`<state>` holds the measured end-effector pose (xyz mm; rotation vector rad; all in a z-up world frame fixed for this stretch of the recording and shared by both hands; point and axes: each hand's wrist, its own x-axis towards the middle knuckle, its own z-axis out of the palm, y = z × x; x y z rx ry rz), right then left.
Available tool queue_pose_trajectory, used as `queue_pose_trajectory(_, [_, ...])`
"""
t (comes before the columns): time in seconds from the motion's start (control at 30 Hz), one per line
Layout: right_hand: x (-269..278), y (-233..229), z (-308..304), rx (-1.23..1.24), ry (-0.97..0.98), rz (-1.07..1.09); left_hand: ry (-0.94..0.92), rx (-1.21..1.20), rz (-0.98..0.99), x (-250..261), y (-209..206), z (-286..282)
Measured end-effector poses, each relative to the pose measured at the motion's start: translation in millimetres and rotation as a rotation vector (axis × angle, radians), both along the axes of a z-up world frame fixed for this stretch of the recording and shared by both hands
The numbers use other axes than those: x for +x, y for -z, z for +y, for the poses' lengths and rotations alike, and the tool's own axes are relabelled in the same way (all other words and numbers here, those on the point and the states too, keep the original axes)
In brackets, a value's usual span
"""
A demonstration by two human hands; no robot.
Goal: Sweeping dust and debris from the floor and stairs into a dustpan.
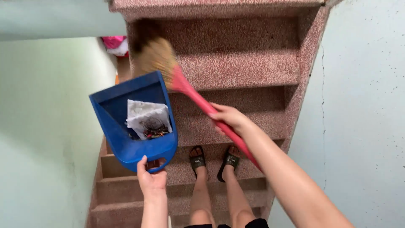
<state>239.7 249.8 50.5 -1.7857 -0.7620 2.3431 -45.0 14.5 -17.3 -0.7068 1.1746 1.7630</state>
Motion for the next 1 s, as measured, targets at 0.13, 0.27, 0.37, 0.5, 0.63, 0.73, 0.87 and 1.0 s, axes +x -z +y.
queue_pose_trajectory(0.13, [90, -50, -43, 0.057, 0.164, -0.288, 0.028, 0.009, -0.041, 7, 19, -1])
queue_pose_trajectory(0.27, [78, -102, -70, 0.127, 0.125, -0.384, 0.016, 0.014, -0.066, 7, 13, 10])
queue_pose_trajectory(0.37, [56, -107, -72, 0.101, 0.062, -0.354, 0.006, 0.023, -0.108, 15, 1, 23])
queue_pose_trajectory(0.5, [30, -60, -74, 0.061, -0.072, -0.127, 0.027, 0.023, -0.062, 12, 5, 14])
queue_pose_trajectory(0.63, [62, -32, -61, 0.020, 0.013, -0.184, 0.045, -0.032, -0.006, 22, 2, 12])
queue_pose_trajectory(0.73, [128, -53, -63, 0.072, 0.004, -0.349, 0.078, -0.033, 0.011, 45, 10, 8])
queue_pose_trajectory(0.87, [205, -91, -83, 0.312, -0.164, -0.526, 0.117, -0.137, -0.019, 98, 61, 1])
queue_pose_trajectory(1.0, [253, -134, -68, 0.803, -0.498, -0.998, 0.234, -0.142, -0.088, 167, 109, -8])
